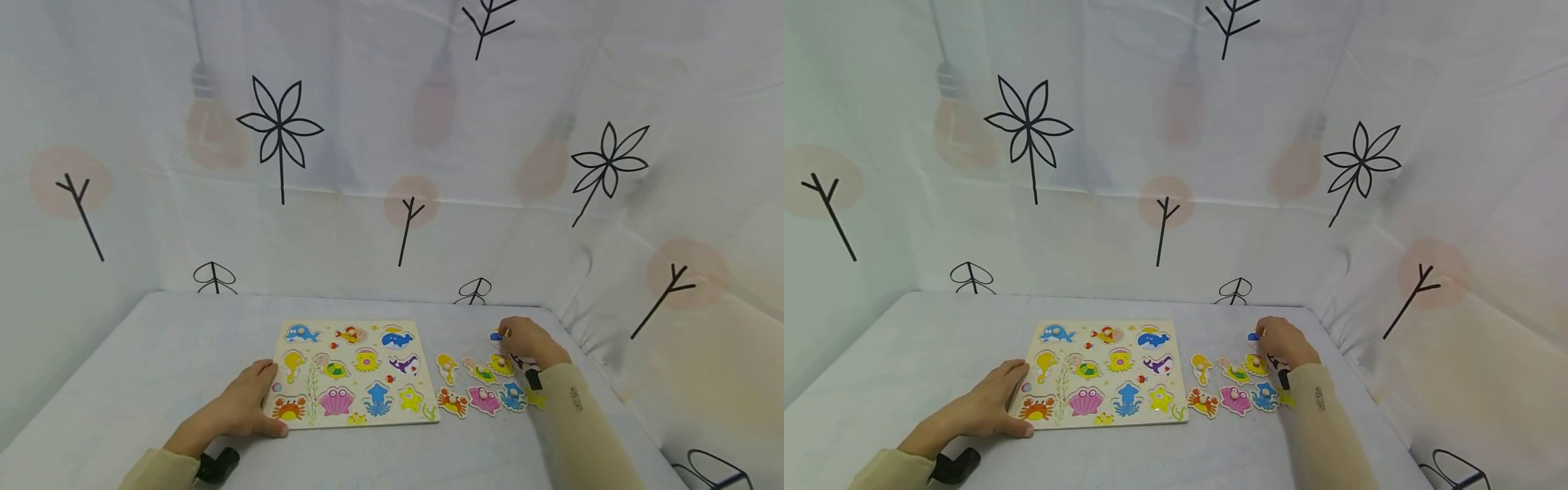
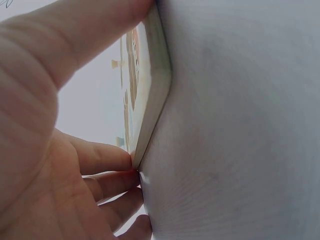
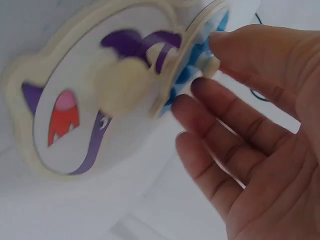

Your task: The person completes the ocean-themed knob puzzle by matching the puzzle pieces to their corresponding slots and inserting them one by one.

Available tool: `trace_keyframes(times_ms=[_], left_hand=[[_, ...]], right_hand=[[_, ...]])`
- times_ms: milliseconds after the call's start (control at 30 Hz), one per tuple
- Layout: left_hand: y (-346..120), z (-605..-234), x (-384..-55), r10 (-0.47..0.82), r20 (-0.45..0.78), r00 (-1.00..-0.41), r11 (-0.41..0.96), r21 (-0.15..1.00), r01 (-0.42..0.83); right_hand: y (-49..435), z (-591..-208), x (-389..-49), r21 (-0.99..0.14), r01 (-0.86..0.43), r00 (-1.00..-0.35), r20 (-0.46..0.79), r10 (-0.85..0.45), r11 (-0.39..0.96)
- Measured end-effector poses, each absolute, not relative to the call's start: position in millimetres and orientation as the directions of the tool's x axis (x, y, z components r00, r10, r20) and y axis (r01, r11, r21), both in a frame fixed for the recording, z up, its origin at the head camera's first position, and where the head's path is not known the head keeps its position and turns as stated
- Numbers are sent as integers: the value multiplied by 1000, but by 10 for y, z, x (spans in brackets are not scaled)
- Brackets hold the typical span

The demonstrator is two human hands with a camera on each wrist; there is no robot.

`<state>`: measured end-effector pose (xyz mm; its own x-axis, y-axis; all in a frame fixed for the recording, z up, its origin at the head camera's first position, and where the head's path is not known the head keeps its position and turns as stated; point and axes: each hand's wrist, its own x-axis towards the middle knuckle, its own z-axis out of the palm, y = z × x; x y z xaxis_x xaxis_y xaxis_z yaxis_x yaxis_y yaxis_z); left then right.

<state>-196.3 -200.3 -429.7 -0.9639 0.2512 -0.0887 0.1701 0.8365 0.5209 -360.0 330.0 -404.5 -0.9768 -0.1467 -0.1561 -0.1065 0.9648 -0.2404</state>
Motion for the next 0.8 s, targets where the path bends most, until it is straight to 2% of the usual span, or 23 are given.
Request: trace_keyframes(times_ms=[233, 800], left_hand=[[-2001, -4304, -1957, 249, -88, -965, 837, 520, 169], [-2005, -4327, -1973, 235, -95, -967, 837, 525, 151]], right_hand=[[3427, -4055, -3684, -262, -172, -969, -129, -211, 950], [3450, -4106, -3756, -286, -160, -967, -148, -209, 945]])
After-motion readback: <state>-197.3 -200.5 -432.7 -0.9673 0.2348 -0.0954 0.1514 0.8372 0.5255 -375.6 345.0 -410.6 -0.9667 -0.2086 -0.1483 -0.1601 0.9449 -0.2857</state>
